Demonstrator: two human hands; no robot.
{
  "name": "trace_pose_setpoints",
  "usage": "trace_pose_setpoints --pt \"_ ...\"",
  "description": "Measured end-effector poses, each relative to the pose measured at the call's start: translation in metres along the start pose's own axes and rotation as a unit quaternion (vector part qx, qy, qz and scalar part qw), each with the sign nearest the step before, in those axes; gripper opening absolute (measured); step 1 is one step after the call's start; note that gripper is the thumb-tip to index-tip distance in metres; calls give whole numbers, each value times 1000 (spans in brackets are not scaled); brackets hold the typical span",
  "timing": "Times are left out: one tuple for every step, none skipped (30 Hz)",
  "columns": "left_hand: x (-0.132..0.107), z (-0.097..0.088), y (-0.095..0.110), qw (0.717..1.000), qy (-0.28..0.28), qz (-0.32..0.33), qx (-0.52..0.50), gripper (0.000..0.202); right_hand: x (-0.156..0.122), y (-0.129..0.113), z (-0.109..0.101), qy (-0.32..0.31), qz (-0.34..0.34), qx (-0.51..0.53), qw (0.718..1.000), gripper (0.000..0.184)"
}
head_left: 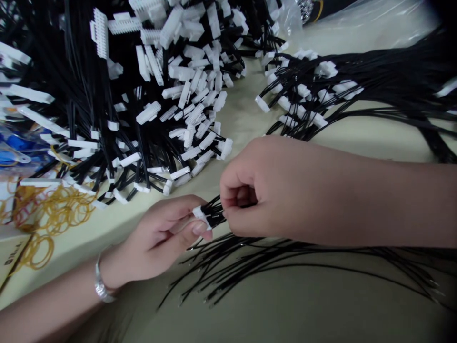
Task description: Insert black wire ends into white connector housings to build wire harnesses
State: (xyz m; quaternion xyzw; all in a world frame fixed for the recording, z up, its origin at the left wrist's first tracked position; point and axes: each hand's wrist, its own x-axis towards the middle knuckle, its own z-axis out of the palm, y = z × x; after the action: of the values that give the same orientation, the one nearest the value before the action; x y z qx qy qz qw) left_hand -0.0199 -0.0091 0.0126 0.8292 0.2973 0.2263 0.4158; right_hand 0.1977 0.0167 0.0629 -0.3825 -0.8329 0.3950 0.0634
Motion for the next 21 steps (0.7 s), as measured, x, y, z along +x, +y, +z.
trace_pose_setpoints --pt "0 0 0 1000 -2 -1 1 9 0 0 0 2 4 2 1000 16" --pt "0 0 0 1000 -6 -4 1 8 0 -1 1 2 10 4 1000 16" --pt "0 0 0 1000 -8 -7 -1 8 0 -2 1 -1 18 10 1000 16" --pt "1 0 0 1000 -10 -13 -3 7 0 -4 2 -4 30 16 999 16" --pt "1 0 0 1000 -12 -17 -8 7 0 -6 2 -4 45 21 999 16" --pt "1 0 0 1000 -14 -18 -16 7 0 -9 2 0 63 24 998 17" --pt "1 0 -1 999 -14 -17 -25 8 -1 -12 2 8 80 25 996 18" --pt "1 0 -1 999 -14 -15 -31 7 -1 -15 2 18 93 21 995 20" --pt "1 0 -1 999 -14 -11 -35 7 -2 -17 2 28 102 14 994 22" --pt "1 -1 -1 999 -13 -6 -37 7 -3 -19 1 35 103 8 994 23" --pt "1 -1 -1 999 -10 0 -40 6 -3 -20 1 36 100 4 994 23" --pt "1 -1 -1 999 -9 2 -41 6 -4 -20 2 39 99 5 994 22" --pt "1 -1 -2 999 -7 0 -42 6 -4 -21 2 44 100 7 994 22" --pt "1 -1 -2 999 -4 -5 -44 6 -4 -21 3 51 103 11 993 21" --pt "0 -1 -2 999 -4 -10 -46 7 -5 -20 4 60 108 13 992 21" --pt "0 -1 -2 999 -4 -15 -47 7 -5 -20 4 66 110 11 992 21" --pt "-1 -1 -2 999 -6 -18 -46 6 -4 -20 5 70 110 8 991 20" --pt "-1 -1 -2 999 -8 -18 -46 6 -4 -19 5 72 107 4 992 20" --pt "-1 -1 -2 999 -11 -15 -47 6 -4 -19 6 71 104 1 992 20" --pt "-1 -1 -2 999 -13 -13 -47 6 -4 -19 6 69 99 1 993 20" --pt "-1 -1 -2 999 -13 -12 -44 5 -4 -19 5 66 94 4 993 20"
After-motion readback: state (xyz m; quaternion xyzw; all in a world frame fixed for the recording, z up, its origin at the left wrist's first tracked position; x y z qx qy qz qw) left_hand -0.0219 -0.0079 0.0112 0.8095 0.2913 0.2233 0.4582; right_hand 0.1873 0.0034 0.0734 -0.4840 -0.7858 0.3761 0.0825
